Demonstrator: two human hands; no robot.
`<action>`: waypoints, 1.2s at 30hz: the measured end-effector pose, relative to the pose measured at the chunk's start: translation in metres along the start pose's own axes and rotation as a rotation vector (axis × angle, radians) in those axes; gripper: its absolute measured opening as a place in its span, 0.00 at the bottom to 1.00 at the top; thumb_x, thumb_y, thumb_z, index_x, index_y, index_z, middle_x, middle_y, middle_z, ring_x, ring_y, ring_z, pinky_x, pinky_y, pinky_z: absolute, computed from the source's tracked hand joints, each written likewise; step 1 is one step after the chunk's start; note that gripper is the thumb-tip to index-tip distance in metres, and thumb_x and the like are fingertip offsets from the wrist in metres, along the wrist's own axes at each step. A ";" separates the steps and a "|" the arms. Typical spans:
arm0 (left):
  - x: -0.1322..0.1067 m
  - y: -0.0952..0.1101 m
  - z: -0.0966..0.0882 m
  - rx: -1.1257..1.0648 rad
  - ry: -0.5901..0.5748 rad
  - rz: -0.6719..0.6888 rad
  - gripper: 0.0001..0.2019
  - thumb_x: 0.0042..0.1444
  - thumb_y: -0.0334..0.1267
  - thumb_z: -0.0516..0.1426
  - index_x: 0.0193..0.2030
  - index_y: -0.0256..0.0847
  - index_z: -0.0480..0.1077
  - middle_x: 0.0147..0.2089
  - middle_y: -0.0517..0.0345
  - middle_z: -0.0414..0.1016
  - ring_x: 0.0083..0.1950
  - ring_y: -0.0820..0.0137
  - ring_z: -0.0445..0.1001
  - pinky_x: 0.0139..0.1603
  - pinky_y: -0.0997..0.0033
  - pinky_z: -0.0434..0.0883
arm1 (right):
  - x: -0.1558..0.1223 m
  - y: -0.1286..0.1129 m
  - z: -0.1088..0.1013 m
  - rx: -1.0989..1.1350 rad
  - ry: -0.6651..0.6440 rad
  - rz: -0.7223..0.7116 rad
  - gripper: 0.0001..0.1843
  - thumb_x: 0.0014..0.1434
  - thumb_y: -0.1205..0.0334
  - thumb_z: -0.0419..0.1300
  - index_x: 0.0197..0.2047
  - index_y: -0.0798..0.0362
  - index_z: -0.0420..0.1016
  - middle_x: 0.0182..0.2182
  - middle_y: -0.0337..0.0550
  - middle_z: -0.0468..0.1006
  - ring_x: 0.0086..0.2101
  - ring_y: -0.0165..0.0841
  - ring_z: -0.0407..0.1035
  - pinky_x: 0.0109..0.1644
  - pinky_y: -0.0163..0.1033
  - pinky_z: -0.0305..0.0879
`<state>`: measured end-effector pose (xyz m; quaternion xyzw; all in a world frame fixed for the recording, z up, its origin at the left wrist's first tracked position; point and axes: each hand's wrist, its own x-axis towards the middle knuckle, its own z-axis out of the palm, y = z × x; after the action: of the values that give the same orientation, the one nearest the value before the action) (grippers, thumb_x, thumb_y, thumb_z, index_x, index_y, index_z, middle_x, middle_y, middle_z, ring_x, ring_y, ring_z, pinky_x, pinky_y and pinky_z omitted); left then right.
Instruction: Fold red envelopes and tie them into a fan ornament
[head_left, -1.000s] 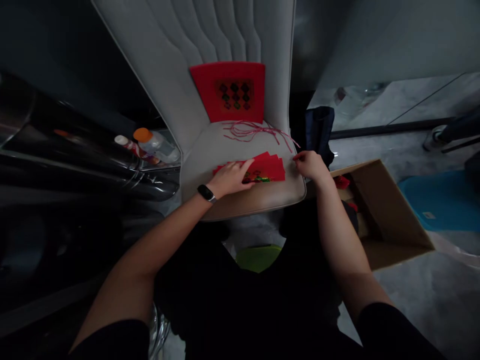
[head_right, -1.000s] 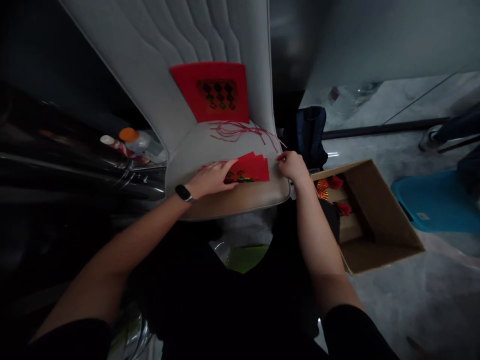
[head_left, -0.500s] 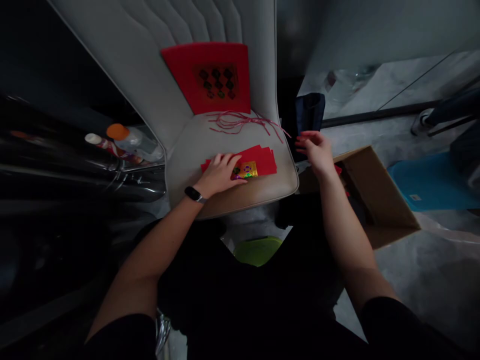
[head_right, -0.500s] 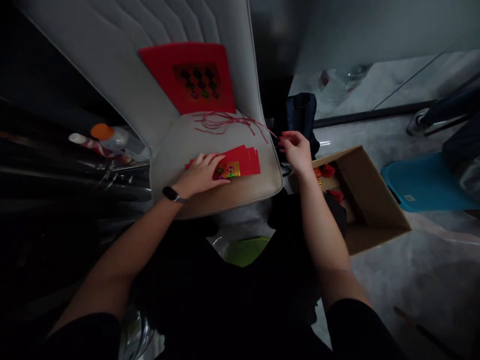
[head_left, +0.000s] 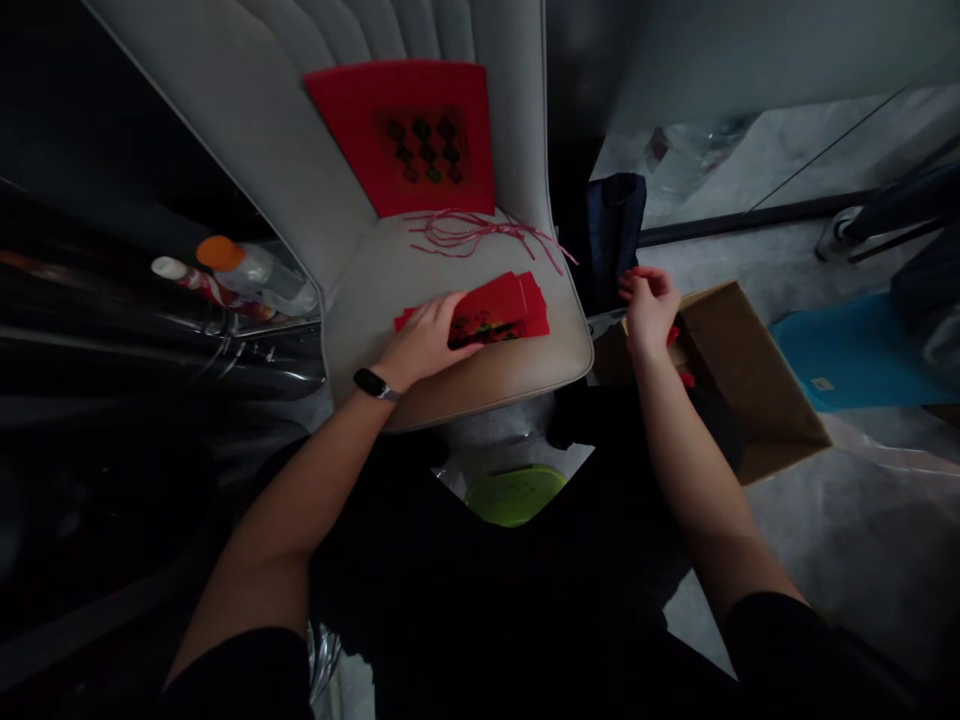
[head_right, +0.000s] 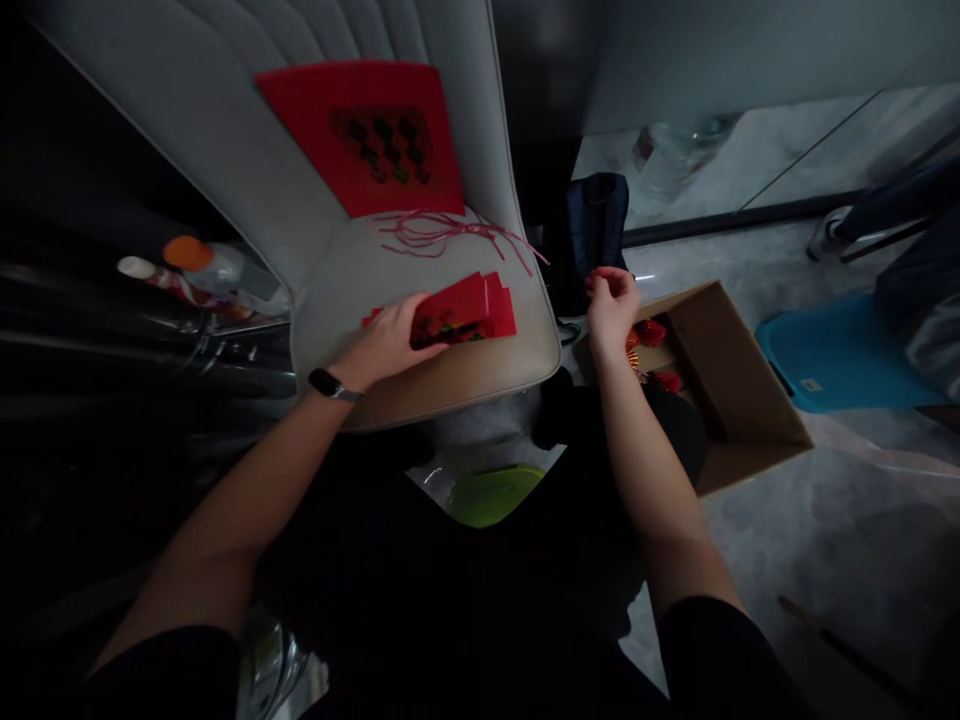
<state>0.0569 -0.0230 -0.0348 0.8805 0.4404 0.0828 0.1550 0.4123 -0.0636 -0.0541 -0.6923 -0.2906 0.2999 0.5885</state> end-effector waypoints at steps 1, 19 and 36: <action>0.000 0.000 0.000 0.030 -0.011 0.017 0.41 0.63 0.57 0.60 0.76 0.42 0.53 0.75 0.39 0.63 0.74 0.49 0.63 0.73 0.47 0.62 | 0.003 0.000 0.002 0.015 -0.016 0.005 0.09 0.65 0.61 0.53 0.48 0.50 0.68 0.55 0.56 0.79 0.52 0.38 0.78 0.60 0.45 0.73; -0.003 -0.016 -0.016 -0.061 -0.083 0.035 0.47 0.58 0.61 0.63 0.78 0.45 0.51 0.76 0.43 0.61 0.75 0.51 0.60 0.74 0.49 0.59 | -0.015 -0.016 0.054 -0.195 -0.399 -0.036 0.22 0.65 0.42 0.58 0.52 0.50 0.75 0.47 0.49 0.82 0.47 0.40 0.78 0.51 0.46 0.76; 0.032 -0.022 -0.044 0.072 -0.356 -0.181 0.52 0.38 0.74 0.66 0.65 0.41 0.68 0.64 0.39 0.70 0.67 0.41 0.66 0.66 0.49 0.63 | -0.047 -0.030 0.082 -0.031 -0.593 0.331 0.17 0.52 0.56 0.70 0.44 0.49 0.73 0.32 0.38 0.78 0.28 0.30 0.71 0.28 0.34 0.69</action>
<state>0.0470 0.0235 -0.0003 0.8431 0.4859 -0.1040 0.2056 0.3176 -0.0422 -0.0315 -0.6215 -0.3374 0.5750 0.4115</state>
